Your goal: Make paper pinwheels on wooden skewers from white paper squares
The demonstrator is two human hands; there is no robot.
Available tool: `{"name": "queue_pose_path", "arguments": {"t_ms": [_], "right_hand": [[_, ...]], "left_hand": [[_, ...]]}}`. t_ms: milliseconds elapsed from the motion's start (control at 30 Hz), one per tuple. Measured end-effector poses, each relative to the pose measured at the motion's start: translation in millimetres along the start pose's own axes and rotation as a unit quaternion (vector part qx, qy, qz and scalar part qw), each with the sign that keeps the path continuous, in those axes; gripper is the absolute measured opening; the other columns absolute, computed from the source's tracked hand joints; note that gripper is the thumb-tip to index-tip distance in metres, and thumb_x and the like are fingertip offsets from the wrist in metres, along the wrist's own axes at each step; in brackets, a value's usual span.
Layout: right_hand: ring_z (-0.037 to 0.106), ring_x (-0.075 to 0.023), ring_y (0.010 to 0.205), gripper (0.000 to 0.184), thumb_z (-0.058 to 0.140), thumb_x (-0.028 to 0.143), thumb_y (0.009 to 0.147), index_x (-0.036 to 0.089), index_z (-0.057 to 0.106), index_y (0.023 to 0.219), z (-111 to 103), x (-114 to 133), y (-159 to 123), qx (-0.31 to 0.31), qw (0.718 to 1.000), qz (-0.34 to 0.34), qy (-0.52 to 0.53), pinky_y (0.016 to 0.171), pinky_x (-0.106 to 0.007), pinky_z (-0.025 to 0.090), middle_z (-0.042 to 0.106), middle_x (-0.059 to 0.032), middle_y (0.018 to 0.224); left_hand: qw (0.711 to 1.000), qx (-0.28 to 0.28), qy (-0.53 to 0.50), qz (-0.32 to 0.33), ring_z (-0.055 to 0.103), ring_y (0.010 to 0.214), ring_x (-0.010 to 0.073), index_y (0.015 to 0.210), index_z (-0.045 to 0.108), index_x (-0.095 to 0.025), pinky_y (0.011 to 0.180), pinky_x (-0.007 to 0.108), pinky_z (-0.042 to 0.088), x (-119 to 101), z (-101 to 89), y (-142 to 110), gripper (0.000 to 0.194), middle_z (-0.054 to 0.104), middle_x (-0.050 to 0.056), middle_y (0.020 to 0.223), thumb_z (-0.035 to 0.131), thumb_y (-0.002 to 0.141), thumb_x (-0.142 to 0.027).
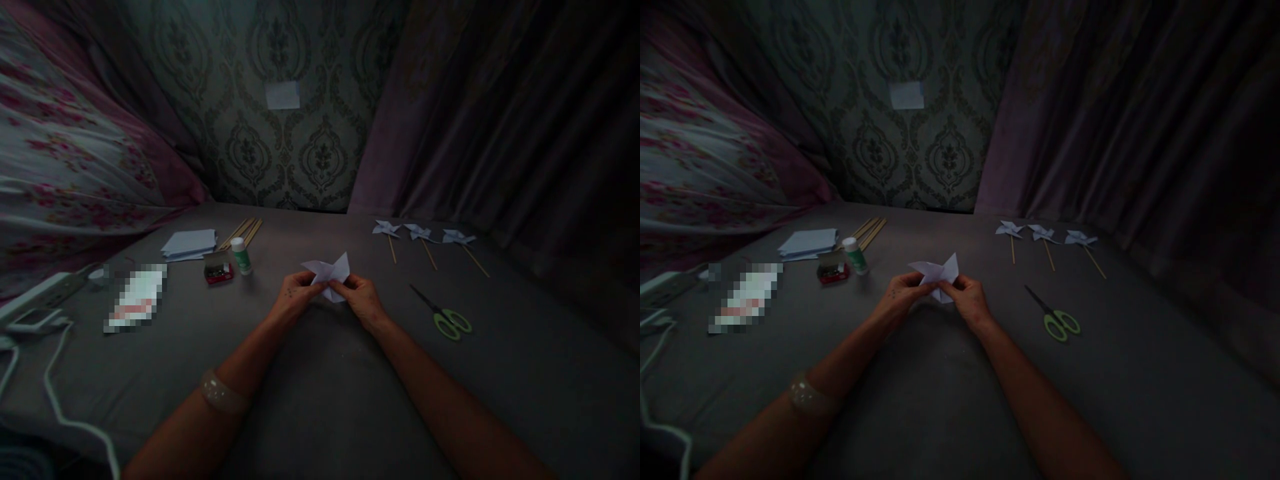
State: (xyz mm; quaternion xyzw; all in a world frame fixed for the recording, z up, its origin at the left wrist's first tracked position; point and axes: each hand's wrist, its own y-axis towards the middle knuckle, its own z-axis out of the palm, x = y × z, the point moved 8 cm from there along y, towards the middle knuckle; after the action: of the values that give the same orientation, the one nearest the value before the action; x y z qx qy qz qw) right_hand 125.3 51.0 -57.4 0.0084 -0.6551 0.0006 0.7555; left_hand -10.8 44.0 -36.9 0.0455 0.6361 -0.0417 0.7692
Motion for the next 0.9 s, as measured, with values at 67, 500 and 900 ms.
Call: {"name": "queue_pose_path", "arguments": {"t_ms": [67,500,900], "right_hand": [[0.068,-0.0204,0.076,0.039,0.081,0.045,0.052,0.018,0.072,0.079,-0.1,0.7,0.3,0.002,1.0,-0.004,0.007,0.078,-0.035,0.051,0.074,-0.0046,0.081],[0.065,-0.0176,0.069,0.035,0.081,0.044,0.053,0.018,0.073,0.074,-3.0,2.6,1.9,0.003,1.0,-0.016,-0.004,0.071,-0.032,0.049,0.073,-0.0031,0.075],[0.066,-0.0178,0.069,0.035,0.081,0.045,0.053,0.018,0.073,0.074,-1.1,2.0,0.5,0.008,1.0,-0.009,0.001,0.071,-0.032,0.049,0.073,-0.0035,0.075]], "left_hand": [[1.0,0.0,-0.005,0.0,0.064,0.072,0.0201,0.077,0.076,-0.012,0.069,0.028,0.048,0.1,0.3,-0.1,0.031,0.073,0.008,0.075,0.083,0.053,-0.03],[1.0,0.0,0.017,0.026,0.065,0.074,0.0195,0.079,0.074,-0.012,0.071,0.028,0.048,-0.8,-0.7,-0.2,0.03,0.072,0.006,0.077,0.081,0.059,-0.034],[0.999,0.013,0.019,0.029,0.065,0.074,0.0197,0.082,0.075,-0.012,0.07,0.028,0.049,-4.6,2.1,-1.6,0.038,0.073,0.007,0.078,0.081,0.058,-0.041]]}}
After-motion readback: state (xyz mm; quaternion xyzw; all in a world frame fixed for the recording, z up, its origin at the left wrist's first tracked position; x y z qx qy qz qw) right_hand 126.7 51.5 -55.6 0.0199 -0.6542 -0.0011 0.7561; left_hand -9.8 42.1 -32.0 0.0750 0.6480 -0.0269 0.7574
